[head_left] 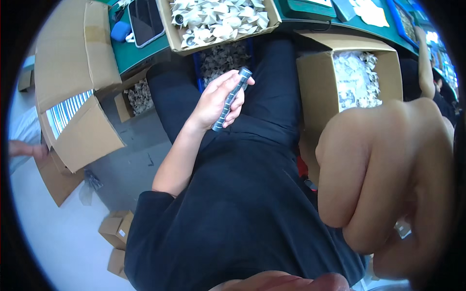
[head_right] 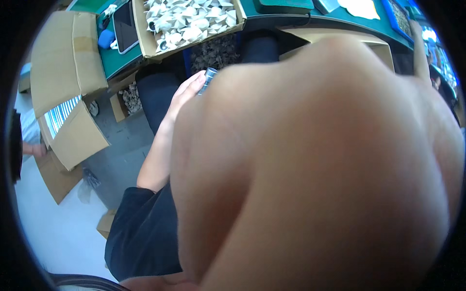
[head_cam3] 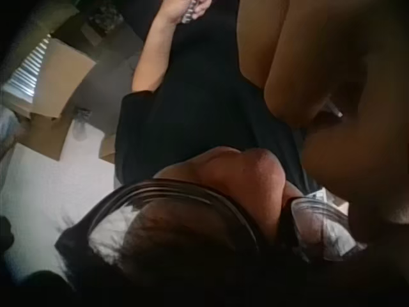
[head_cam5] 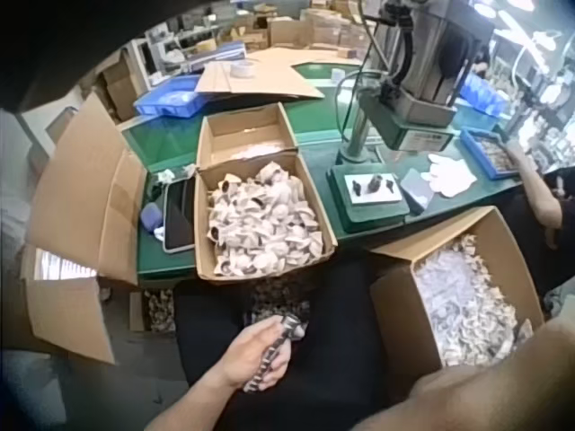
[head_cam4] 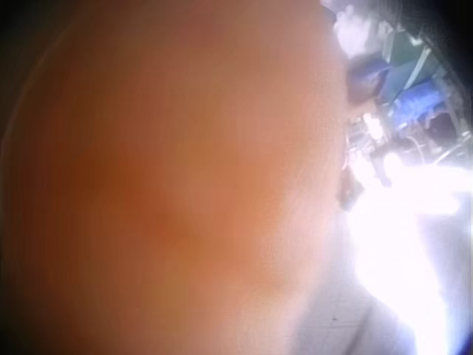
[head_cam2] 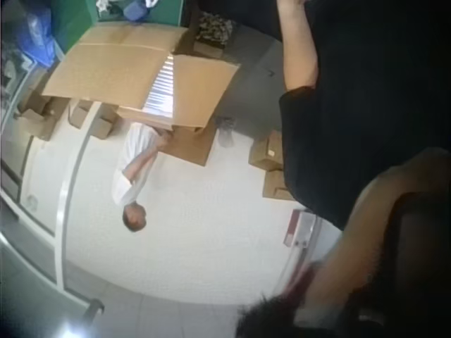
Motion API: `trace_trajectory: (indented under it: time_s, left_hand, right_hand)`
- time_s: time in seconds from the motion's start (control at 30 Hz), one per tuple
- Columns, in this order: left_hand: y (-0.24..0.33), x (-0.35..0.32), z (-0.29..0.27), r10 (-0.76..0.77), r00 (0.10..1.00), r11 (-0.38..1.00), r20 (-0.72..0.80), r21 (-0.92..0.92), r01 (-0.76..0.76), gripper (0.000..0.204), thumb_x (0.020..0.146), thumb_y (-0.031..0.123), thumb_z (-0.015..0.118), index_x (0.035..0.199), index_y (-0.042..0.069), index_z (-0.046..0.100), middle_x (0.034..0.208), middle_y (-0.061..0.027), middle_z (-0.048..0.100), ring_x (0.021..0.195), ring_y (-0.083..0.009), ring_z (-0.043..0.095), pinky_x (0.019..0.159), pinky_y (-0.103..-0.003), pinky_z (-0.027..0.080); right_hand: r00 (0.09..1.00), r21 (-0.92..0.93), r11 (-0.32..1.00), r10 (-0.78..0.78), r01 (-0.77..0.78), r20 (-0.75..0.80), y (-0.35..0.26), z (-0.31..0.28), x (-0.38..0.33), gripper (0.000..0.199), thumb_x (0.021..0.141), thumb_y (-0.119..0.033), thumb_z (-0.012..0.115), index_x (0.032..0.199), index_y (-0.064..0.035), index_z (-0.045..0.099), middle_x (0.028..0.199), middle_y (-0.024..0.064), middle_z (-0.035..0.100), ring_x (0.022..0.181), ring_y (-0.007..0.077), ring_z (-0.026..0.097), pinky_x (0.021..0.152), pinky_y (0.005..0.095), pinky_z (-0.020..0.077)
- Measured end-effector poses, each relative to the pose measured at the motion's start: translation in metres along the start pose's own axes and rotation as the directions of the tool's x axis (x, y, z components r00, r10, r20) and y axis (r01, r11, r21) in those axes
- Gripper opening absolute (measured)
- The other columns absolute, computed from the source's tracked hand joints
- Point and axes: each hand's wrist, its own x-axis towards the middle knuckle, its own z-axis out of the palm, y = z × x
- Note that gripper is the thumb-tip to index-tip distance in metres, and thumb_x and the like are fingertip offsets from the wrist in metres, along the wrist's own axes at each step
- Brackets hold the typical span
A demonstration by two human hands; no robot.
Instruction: The person retrieves components from boxes, presses parts using a benchtop machine, and fits them onto metal cylinders taken from a cardboard box.
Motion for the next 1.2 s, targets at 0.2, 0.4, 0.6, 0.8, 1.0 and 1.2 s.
trace_trajectory:
  time_s: [0.2,0.4,0.6,0.8,1.0,1.2]
  left_hand:
    - [0.001,0.007,-0.007,-0.011,1.000,0.999,-0.006,0.045,0.011,0.040,0.112,0.037,0.041,0.121,0.001,0.054,0.064,-0.0014,0.049,0.040,-0.0084,0.047,0.036,-0.022,0.040]
    - [-0.006,-0.005,-0.021,-0.002,0.998,0.996,0.067,0.090,-0.004,0.038,0.112,0.036,0.041,0.121,0.001,0.054,0.064,-0.0013,0.049,0.039,-0.0087,0.046,0.035,-0.022,0.040]
    - [-0.022,-0.013,0.012,-0.128,0.992,0.991,0.013,-0.024,0.128,0.036,0.113,0.033,0.038,0.119,0.002,0.056,0.060,-0.0005,0.048,0.038,-0.0089,0.046,0.034,-0.025,0.040]
    - [-0.015,-0.050,0.014,-0.151,0.987,0.988,-0.058,-0.047,0.148,0.039,0.112,0.036,0.040,0.119,0.001,0.056,0.061,-0.0004,0.048,0.040,-0.0081,0.048,0.035,-0.024,0.040]
    - [0.006,0.009,-0.013,0.005,1.000,0.997,0.029,0.076,-0.007,0.041,0.113,0.033,0.035,0.124,-0.002,0.053,0.065,-0.0019,0.048,0.040,-0.0109,0.045,0.035,-0.024,0.040]
    - [0.005,0.000,0.001,-0.110,0.992,0.989,-0.058,0.094,0.115,0.037,0.112,0.034,0.042,0.121,0.001,0.055,0.063,-0.0006,0.047,0.039,-0.0092,0.046,0.035,-0.022,0.039]
  right_hand:
    - [0.999,0.028,0.999,0.038,-0.038,0.003,0.020,-0.005,0.005,0.025,0.105,-0.019,0.050,0.115,0.0000,0.064,0.080,0.0048,0.057,0.070,0.0185,0.057,0.063,0.0280,0.0445]
    - [0.999,0.000,0.999,0.032,-0.032,-0.002,0.016,-0.034,-0.018,0.026,0.105,-0.018,0.049,0.117,-0.0001,0.063,0.080,0.0048,0.056,0.070,0.0184,0.057,0.063,0.0278,0.0446]
    - [0.997,-0.097,0.992,-0.077,0.078,0.012,0.056,0.049,0.017,0.026,0.105,-0.018,0.049,0.119,-0.0003,0.062,0.080,0.0048,0.056,0.071,0.0183,0.057,0.064,0.0276,0.0447]
    - [0.967,0.230,0.949,0.240,-0.216,-0.084,0.054,0.037,0.059,0.027,0.105,-0.018,0.048,0.122,-0.0004,0.061,0.080,0.0047,0.055,0.071,0.0182,0.057,0.064,0.0275,0.0449]
    - [0.976,0.237,0.959,0.187,-0.156,-0.114,0.065,0.026,0.046,0.028,0.105,-0.017,0.047,0.124,-0.0005,0.060,0.081,0.0047,0.055,0.071,0.0180,0.057,0.064,0.0273,0.0450]
    - [0.985,0.156,0.987,0.061,-0.036,-0.159,0.056,0.008,0.026,0.030,0.105,-0.017,0.047,0.126,-0.0007,0.059,0.081,0.0047,0.055,0.071,0.0179,0.057,0.065,0.0272,0.0451]
